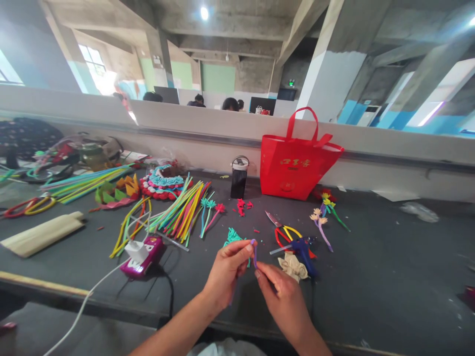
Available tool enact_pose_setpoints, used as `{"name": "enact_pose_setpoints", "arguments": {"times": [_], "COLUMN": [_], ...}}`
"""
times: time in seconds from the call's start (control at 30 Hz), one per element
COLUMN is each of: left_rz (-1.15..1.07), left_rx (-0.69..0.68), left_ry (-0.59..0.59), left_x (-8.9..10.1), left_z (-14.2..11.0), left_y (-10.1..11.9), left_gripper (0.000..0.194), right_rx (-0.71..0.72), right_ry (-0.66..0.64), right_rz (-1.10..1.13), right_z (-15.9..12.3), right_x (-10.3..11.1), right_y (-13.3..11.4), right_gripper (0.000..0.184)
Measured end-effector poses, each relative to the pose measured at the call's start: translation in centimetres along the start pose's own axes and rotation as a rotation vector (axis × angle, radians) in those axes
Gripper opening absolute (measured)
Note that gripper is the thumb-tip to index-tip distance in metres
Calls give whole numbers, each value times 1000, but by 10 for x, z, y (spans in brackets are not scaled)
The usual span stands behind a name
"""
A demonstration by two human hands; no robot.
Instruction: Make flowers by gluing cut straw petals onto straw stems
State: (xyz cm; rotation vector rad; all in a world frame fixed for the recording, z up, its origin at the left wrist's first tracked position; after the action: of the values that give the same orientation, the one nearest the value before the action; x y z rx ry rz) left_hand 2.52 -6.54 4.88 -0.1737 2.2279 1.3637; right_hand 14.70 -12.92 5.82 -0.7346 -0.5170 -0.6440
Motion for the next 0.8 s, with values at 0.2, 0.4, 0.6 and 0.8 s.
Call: {"name": "enact_pose_setpoints", "arguments": {"times": [0.2,0.4,0.6,0.8], "left_rz": [460,821,784,468], "left_rx": [-364,-458,-332,52], "left_ry": [53,-71,-285,-278], "left_x": [0,-8,-23,-22], "left_z": [-1,-12,-27,-20], "left_y": [10,13,19,11], "left_gripper": [14,18,15,20], "right_rx": [41,73,49,135], "right_ry": [-51,-86,-96,-132], "right_rz": [-67,-146,-13,-67], "right_z": [3,16,32,33], "right_x": [8,34,59,56], "right_y": [-8,-9,-1,-1], "right_gripper": [27,27,22,30]}}
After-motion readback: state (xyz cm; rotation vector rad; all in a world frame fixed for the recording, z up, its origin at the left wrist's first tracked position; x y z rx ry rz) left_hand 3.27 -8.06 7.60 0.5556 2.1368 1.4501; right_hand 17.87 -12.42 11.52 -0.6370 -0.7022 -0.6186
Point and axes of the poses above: each hand's wrist, its own z-axis towards the middle knuckle, its own x-axis out of the back of the hand, y = z × x, the point moved 5 cm from there along z, towards the middle knuckle, and after that the axes turned 12 degrees about x, right-handed, at the moved point
